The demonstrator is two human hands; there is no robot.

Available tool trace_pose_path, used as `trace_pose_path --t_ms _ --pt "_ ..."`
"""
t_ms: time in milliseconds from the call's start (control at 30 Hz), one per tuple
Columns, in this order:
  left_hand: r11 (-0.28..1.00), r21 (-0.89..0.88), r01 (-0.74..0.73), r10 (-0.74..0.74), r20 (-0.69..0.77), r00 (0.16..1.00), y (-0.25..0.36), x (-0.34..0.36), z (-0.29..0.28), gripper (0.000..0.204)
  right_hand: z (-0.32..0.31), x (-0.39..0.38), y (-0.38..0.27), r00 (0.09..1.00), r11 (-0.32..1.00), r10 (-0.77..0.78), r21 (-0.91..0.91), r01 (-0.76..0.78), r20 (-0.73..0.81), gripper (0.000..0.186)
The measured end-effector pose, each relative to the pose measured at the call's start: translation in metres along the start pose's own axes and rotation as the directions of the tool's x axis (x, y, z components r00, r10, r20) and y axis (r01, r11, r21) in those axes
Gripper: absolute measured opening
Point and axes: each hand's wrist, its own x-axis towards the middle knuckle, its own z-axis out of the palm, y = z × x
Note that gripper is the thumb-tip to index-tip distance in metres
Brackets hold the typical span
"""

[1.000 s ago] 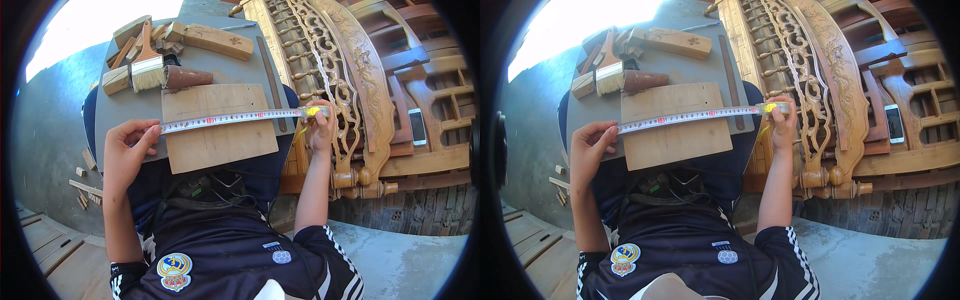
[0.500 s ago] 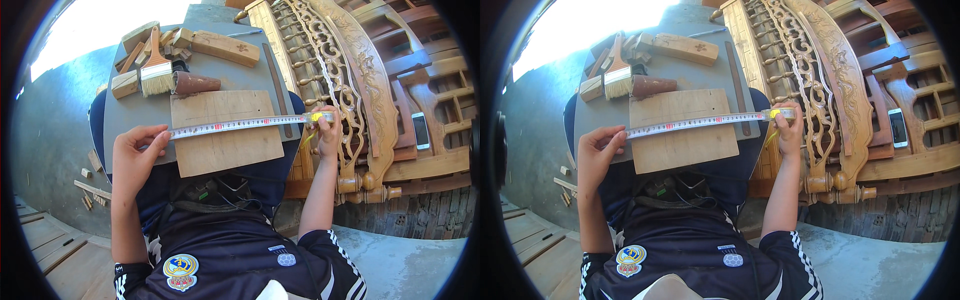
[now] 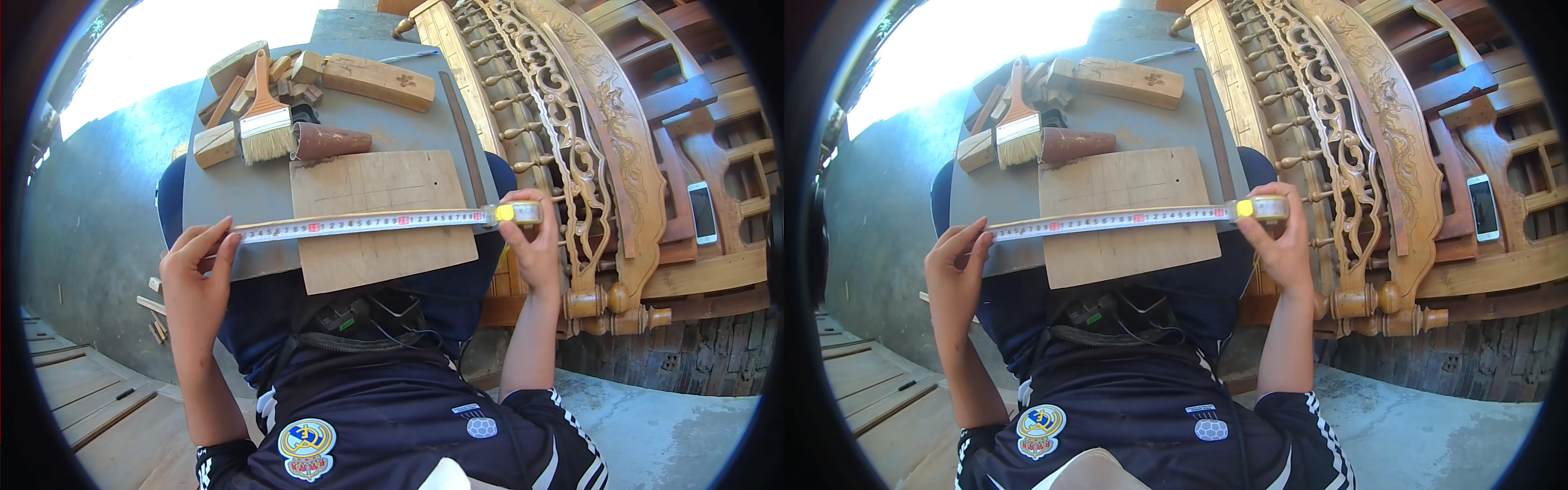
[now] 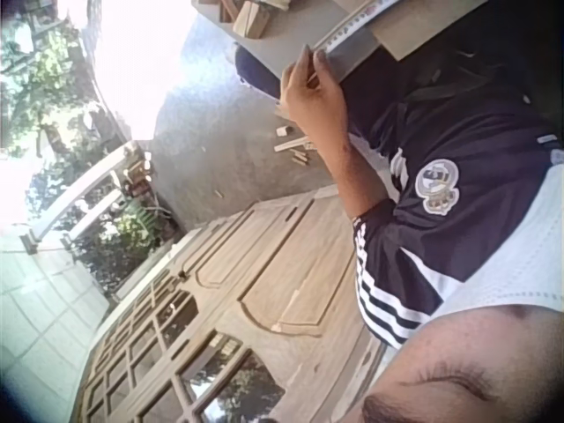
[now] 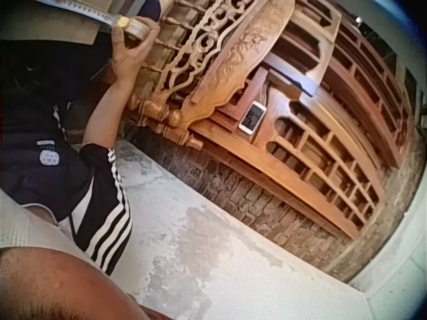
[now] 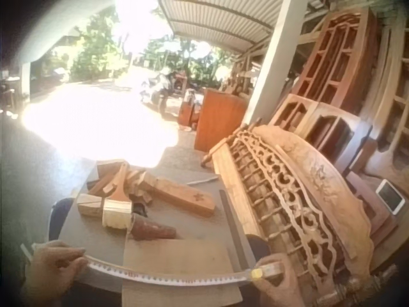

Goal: Measuring and marking a piece of wood for cutting.

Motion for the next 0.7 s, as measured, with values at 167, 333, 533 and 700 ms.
trace_pose_path --t_ms 167,333,533,700 --pt "0.981 -0.144 0.130 -0.142 -0.081 0.987 -0.016 -0.006 -0.012 0.024 0.022 -0.012 -0.009 0.999 1.000 0.008 -0.012 -0.007 0.033 0.053" --pt "0.999 -0.012 0.047 -0.049 -0.120 0.992 -0.011 -0.009 -0.012 0.025 0.028 -0.012 -0.011 0.999 0.998 -0.039 -0.039 0.040 0.026 0.057" --pt "0.938 0.327 -0.118 0.159 -0.102 0.982 0.013 -0.016 -0.010 0.041 0.027 -0.012 -0.013 1.000 0.992 -0.025 -0.121 0.027 0.016 0.076" --pt "0.832 0.307 -0.462 0.452 0.108 0.885 0.042 -0.029 0.018 0.049 0.027 -0.010 -0.013 0.998 0.988 -0.066 -0.142 0.068 0.021 0.082"
